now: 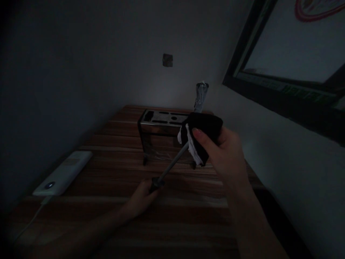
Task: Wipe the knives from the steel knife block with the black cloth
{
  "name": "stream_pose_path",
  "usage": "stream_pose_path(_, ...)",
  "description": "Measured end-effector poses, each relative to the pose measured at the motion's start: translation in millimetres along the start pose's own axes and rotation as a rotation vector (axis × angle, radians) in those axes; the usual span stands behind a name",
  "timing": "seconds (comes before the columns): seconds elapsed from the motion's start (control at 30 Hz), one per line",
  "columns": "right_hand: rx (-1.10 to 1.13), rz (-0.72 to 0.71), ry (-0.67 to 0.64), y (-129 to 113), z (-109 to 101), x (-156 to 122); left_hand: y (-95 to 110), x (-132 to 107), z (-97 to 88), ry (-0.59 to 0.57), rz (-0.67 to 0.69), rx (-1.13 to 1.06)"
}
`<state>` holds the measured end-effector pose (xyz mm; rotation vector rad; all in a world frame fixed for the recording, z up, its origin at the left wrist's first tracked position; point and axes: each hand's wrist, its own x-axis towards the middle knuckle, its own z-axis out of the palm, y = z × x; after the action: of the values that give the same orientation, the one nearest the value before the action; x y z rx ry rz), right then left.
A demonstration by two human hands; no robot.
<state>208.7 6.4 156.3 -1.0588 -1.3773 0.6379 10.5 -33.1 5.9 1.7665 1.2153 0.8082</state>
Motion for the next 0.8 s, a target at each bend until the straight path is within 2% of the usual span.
stream_pose_path(0.2, -0.134, 0.045, -0.246, -7.8, 11.3, -5.0, -1.8, 0.6, 0.1, 0.047, -0.001, -0.008)
stream_pose_path(0.43, -0.262, 0.040, -0.553, 5.3, 40.2, -18.4, -0.5, 0.9, 0.0, 0.092, -0.020, -0.148)
stream_pose_path(0.63, -0.433, 0.090, -0.693, 19.4, 58.9, -32.7, 3.2, 1.1, -0.8, 0.144, -0.064, -0.300)
stream_pose_path(0.8, -0.478, 0.086, -0.719, 21.9, 65.4, -36.4, 2.5, 1.2, -0.7, 0.159, -0.116, -0.319)
